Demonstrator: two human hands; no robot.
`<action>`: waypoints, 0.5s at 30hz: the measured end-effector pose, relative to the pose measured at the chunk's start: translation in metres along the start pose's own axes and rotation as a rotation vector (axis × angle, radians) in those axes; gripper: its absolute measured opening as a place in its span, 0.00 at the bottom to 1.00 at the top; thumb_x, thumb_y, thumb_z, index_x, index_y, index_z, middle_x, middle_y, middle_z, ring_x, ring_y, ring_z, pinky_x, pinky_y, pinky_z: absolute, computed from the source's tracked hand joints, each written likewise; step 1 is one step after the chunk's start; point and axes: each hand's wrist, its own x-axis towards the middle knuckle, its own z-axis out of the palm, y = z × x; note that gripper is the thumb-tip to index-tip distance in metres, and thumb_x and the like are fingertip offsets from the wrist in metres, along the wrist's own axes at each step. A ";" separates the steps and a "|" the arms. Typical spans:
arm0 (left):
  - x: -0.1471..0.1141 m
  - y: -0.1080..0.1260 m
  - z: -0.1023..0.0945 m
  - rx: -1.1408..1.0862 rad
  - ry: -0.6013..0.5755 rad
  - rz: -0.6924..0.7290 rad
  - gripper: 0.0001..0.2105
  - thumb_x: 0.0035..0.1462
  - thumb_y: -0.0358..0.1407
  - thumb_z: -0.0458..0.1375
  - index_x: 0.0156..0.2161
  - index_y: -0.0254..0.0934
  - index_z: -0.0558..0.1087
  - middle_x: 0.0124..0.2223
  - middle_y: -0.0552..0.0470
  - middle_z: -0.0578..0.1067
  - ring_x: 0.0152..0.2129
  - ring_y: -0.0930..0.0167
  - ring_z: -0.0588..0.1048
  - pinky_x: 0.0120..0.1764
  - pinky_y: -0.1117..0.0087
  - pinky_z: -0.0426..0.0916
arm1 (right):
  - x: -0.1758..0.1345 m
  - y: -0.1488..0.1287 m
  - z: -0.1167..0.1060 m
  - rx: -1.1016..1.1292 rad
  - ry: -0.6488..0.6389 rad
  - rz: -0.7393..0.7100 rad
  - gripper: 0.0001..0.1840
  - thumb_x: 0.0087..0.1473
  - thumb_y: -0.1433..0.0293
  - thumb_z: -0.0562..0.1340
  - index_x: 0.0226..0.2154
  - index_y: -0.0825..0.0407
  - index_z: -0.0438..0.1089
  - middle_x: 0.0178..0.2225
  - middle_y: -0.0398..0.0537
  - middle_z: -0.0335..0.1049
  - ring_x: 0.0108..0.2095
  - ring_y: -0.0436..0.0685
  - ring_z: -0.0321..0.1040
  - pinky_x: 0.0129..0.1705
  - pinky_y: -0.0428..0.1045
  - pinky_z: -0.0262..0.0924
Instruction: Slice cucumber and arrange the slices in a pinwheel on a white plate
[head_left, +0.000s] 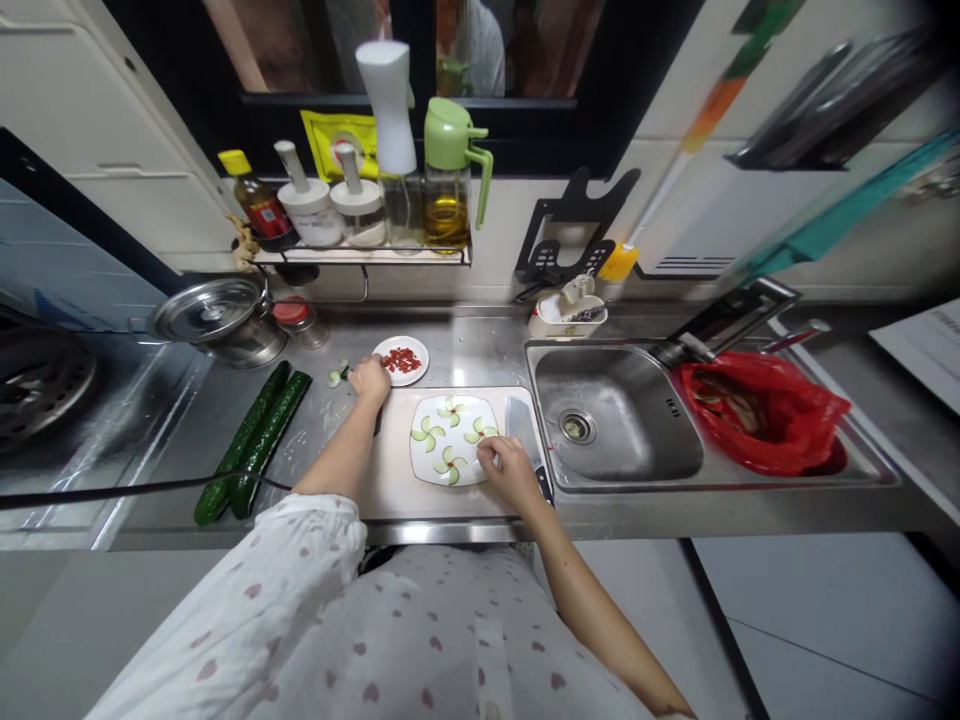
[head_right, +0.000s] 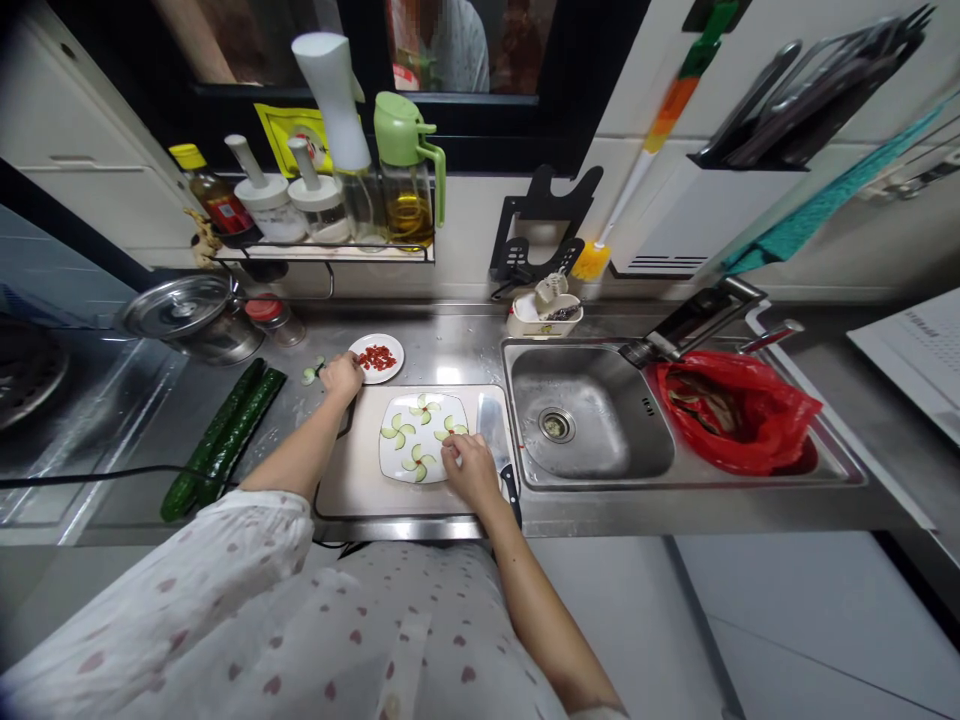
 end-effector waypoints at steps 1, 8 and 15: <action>0.001 -0.001 0.000 -0.007 0.004 0.008 0.16 0.59 0.31 0.50 0.49 0.42 0.75 0.46 0.40 0.75 0.43 0.60 0.73 0.45 0.61 0.59 | 0.000 0.000 0.000 0.002 -0.002 0.002 0.08 0.59 0.69 0.56 0.33 0.51 0.71 0.30 0.46 0.71 0.35 0.56 0.62 0.42 0.48 0.54; 0.007 0.000 -0.005 0.015 -0.030 0.180 0.16 0.61 0.33 0.49 0.49 0.45 0.76 0.47 0.42 0.73 0.43 0.61 0.72 0.46 0.62 0.59 | 0.000 0.000 0.001 0.011 0.004 0.001 0.09 0.59 0.69 0.55 0.33 0.51 0.71 0.30 0.46 0.71 0.36 0.56 0.61 0.42 0.48 0.54; 0.013 0.002 -0.003 0.147 -0.054 0.267 0.17 0.59 0.32 0.48 0.46 0.42 0.77 0.47 0.40 0.73 0.45 0.59 0.71 0.46 0.59 0.59 | -0.002 0.002 0.001 0.011 0.025 -0.014 0.08 0.59 0.70 0.56 0.32 0.50 0.70 0.29 0.45 0.71 0.34 0.56 0.62 0.41 0.49 0.55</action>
